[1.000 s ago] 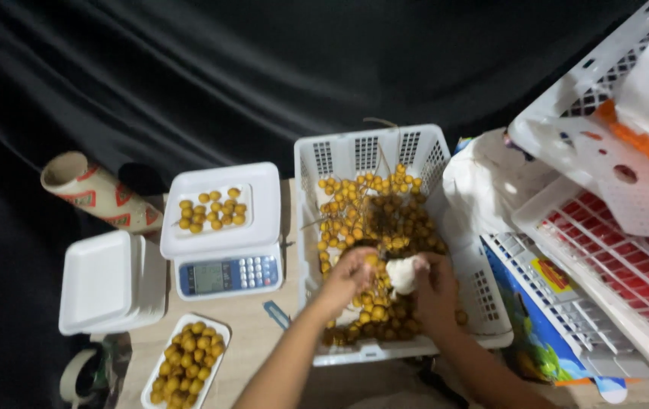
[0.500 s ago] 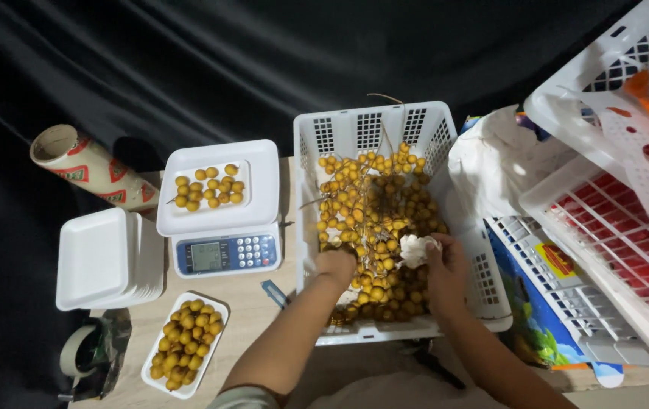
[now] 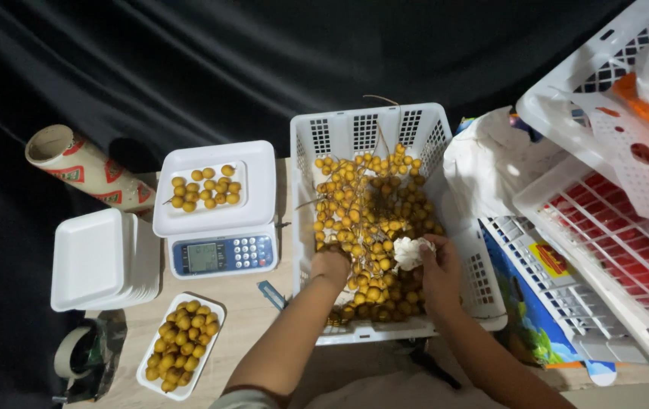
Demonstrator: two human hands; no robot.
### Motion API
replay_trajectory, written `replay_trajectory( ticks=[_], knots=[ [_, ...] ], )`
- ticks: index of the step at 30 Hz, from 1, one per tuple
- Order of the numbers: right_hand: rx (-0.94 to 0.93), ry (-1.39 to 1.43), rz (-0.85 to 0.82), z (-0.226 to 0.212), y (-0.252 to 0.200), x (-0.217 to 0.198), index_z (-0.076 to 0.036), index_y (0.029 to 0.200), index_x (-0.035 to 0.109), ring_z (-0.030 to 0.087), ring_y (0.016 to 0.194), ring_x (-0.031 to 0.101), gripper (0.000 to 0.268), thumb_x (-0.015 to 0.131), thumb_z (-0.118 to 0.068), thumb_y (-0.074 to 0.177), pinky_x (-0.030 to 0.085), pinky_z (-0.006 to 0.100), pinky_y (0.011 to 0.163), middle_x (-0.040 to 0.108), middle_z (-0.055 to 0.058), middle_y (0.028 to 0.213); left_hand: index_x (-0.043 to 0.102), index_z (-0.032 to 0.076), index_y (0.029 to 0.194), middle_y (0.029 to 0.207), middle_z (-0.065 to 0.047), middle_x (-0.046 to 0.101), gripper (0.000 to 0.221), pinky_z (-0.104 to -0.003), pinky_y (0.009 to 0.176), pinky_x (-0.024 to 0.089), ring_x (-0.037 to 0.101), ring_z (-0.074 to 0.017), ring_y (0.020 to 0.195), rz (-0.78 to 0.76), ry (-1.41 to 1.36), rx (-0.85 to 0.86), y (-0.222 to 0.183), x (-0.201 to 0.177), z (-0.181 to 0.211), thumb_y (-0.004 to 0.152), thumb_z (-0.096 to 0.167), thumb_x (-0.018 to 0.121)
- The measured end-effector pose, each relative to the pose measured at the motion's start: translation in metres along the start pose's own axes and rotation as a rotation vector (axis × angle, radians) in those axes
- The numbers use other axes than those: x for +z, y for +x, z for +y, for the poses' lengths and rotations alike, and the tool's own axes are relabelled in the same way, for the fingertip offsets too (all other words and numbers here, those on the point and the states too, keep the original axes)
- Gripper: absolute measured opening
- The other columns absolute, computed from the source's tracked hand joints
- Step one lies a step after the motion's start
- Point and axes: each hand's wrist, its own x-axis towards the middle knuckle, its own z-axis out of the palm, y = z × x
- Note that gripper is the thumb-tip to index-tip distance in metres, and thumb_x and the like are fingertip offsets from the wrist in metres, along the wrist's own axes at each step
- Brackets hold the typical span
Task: Sorting and cleaning longan fruits by hand, wiping each one with a cloth before placing it on a scale for weighing.
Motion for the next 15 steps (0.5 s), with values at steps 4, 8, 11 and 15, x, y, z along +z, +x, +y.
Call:
replay_trajectory(
  ticks=[4, 8, 11, 15],
  knots=[
    [-0.019, 0.026, -0.016, 0.012, 0.007, -0.004, -0.007, 0.123, 0.056, 0.019, 0.09, 0.057, 0.028, 0.064, -0.028, 0.106, 0.053, 0.034, 0.074, 0.058, 0.007, 0.111, 0.057, 0.003, 0.13, 0.114, -0.021, 0.072, 0.034, -0.057, 0.086, 0.056, 0.072, -0.0411, 0.106, 0.095, -0.498, -0.035, -0.127, -0.137, -0.001, 0.097, 0.003, 0.054],
    [-0.32, -0.012, -0.087, 0.046, 0.013, -0.001, -0.006, 0.119, 0.064, 0.016, 0.097, 0.062, 0.023, 0.071, -0.019, 0.1, 0.056, 0.034, 0.082, 0.067, 0.008, 0.108, 0.057, -0.001, 0.13, 0.108, -0.022, 0.071, 0.04, -0.035, 0.081, 0.054, 0.064, -0.0288, 0.096, 0.336, -1.533, 0.15, -0.153, -0.134, 0.013, 0.092, 0.003, 0.072],
    [-0.652, -0.232, -0.258, 0.051, 0.007, 0.011, -0.009, 0.115, 0.067, 0.021, 0.102, 0.066, 0.019, 0.066, -0.02, 0.099, 0.057, 0.035, 0.084, 0.069, 0.01, 0.113, 0.064, 0.008, 0.123, 0.103, -0.007, 0.073, 0.029, -0.026, 0.076, 0.053, 0.063, -0.0143, 0.087, 0.292, -1.654, 0.059, -0.16, -0.148, 0.024, 0.095, 0.006, 0.07],
    [-0.848, -0.385, -0.354, 0.046, 0.014, 0.014, -0.013, 0.094, 0.075, 0.026, 0.095, 0.072, 0.014, 0.064, -0.022, 0.097, 0.054, 0.038, 0.084, 0.074, 0.008, 0.101, 0.066, 0.01, 0.125, 0.108, -0.002, 0.076, 0.039, -0.03, 0.089, 0.053, 0.07, -0.0145, 0.099, 0.551, -1.572, 0.304, -0.105, -0.072, 0.036, 0.096, 0.036, 0.066]
  ],
)
